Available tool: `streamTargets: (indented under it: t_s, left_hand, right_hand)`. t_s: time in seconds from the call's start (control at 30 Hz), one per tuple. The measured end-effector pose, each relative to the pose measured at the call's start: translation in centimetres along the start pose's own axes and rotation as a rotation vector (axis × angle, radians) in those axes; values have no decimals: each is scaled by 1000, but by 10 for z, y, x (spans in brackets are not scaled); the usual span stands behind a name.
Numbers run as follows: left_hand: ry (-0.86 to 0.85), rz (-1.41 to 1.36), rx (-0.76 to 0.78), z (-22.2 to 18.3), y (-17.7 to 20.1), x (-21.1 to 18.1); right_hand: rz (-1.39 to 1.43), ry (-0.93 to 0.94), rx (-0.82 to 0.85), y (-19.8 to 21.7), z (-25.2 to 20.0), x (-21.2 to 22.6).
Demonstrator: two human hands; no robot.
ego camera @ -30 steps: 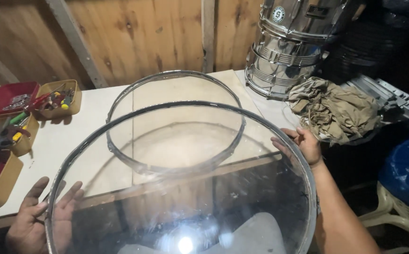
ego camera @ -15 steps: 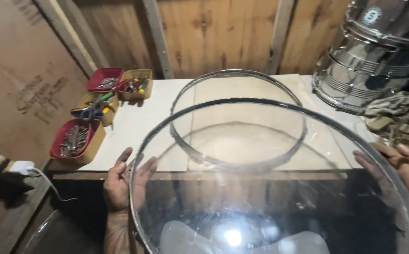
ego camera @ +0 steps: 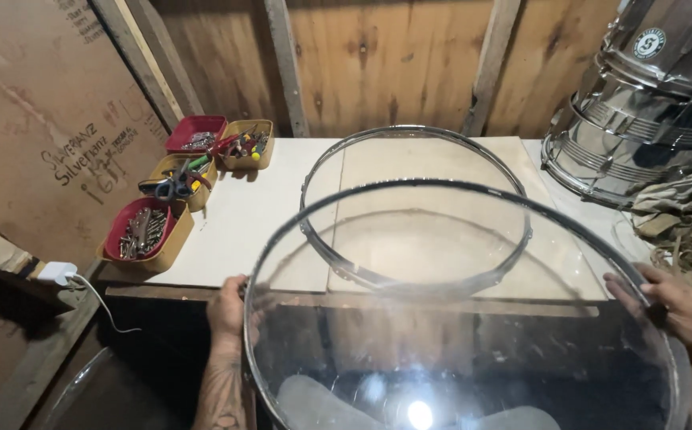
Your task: Inspect drum hoops and drumheads for repair or assembly
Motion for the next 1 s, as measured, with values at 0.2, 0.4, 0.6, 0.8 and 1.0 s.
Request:
streamTargets:
  t_s: [0.2, 0.4, 0.6, 0.8, 1.0]
  left_hand:
    - [51, -31, 1, -7, 5, 19]
    - [154, -176, 350, 1, -13, 35]
    - [41, -212, -90, 12, -10, 20]
    - [38, -251, 43, 24, -4, 19]
    - [14, -201, 279, 1, -9, 13]
  right_hand:
    - [686, -760, -206, -11, -11, -4]
    - [-139, -25, -201, -13, -8, -3]
    - [626, -380, -154, -29, -6, -18]
    - [755, -374, -80, -56, -2, -67]
    - [579, -324, -203, -42, 1, -31]
Point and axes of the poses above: each hand's wrist, its own z-axis towards the middle knuckle, its own y-axis out of the back of the hand, x = y × z, the point moved 5 cm from there along z, towards the middle knuckle, and after that the axes turned 2 degrees about -x, right-handed, at the moved point
